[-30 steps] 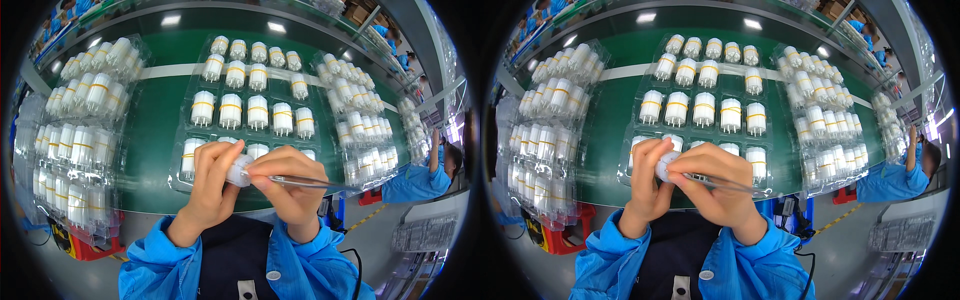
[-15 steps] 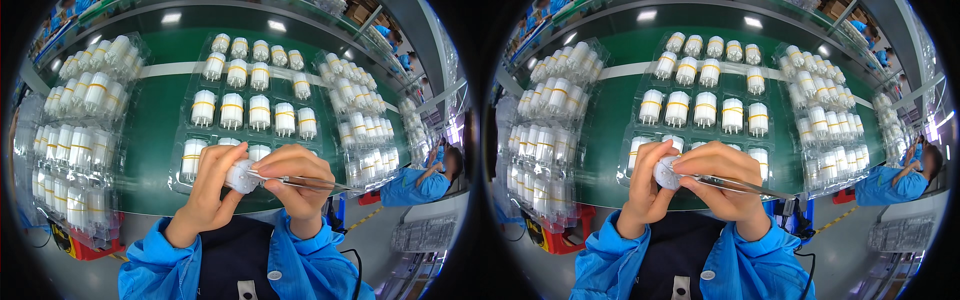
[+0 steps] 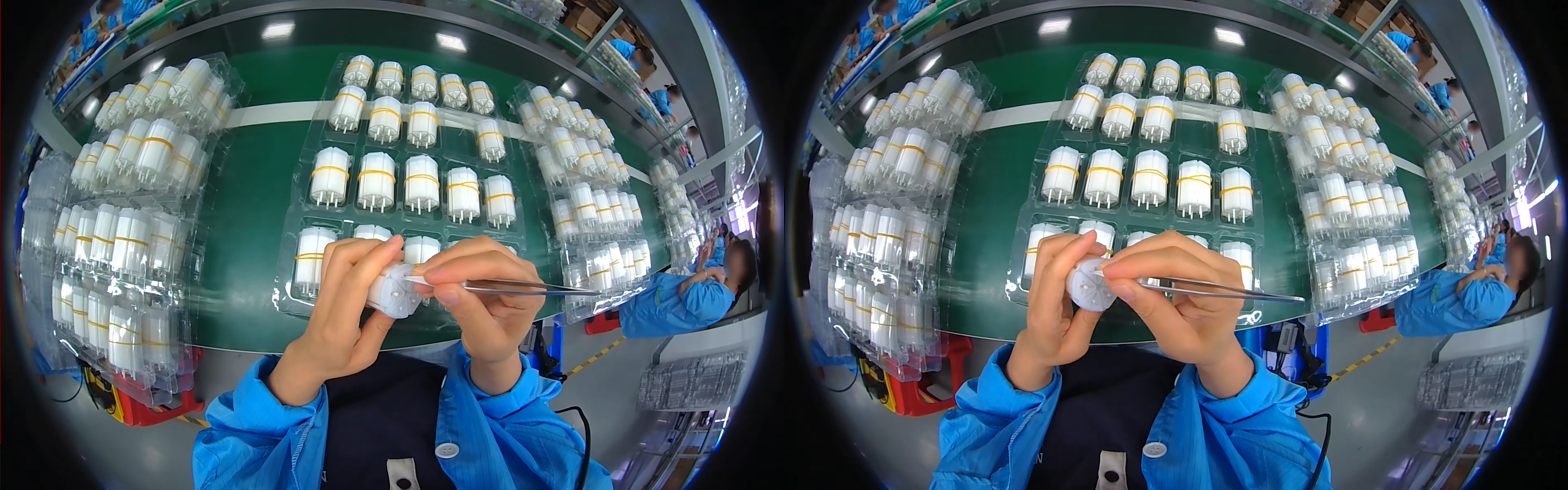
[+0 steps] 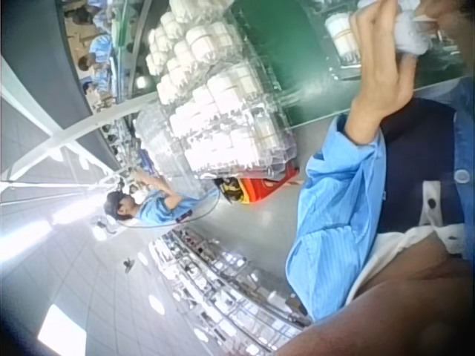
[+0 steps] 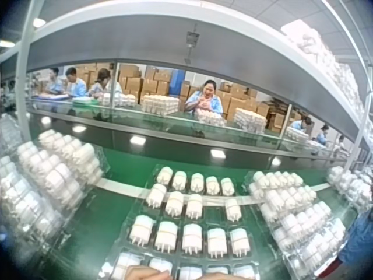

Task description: The person uses tweezers to insert small white components into cylindrical white objects on a green tray. They pick up each object, insert the component, and place it back into the tray, repeating this process for multiple units.

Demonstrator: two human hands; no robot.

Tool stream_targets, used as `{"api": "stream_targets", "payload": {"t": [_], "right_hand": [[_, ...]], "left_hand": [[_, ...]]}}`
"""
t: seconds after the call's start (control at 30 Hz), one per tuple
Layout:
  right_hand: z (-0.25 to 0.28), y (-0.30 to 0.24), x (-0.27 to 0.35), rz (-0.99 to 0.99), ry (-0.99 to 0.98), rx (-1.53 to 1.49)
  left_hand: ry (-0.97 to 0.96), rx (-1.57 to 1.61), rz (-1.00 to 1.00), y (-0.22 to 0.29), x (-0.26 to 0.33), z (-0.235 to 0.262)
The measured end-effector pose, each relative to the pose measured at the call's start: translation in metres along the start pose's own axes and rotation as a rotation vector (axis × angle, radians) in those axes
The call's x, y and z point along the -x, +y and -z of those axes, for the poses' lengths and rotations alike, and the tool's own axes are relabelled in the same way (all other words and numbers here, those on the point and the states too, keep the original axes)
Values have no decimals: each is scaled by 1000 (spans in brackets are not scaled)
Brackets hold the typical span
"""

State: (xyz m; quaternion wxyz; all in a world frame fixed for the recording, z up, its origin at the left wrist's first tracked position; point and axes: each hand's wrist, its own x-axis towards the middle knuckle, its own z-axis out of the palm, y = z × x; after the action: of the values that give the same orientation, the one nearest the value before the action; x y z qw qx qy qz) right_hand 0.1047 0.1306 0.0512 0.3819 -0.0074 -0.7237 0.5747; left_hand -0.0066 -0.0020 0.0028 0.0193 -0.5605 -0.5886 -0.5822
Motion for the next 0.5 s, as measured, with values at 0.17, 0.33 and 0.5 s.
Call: {"api": "stream_targets", "payload": {"t": [0.17,0.33,0.5], "right_hand": [[-1,-8,-8,86,-77,214],[2,-12,-13,111,-161,204],[-4,-3,7,-24,110,-432]], "left_hand": [[10,-76,-18,0,-2,-2],[29,-97,2,1,-3,-1],[100,-52,-28,1,-1,-2]]}}
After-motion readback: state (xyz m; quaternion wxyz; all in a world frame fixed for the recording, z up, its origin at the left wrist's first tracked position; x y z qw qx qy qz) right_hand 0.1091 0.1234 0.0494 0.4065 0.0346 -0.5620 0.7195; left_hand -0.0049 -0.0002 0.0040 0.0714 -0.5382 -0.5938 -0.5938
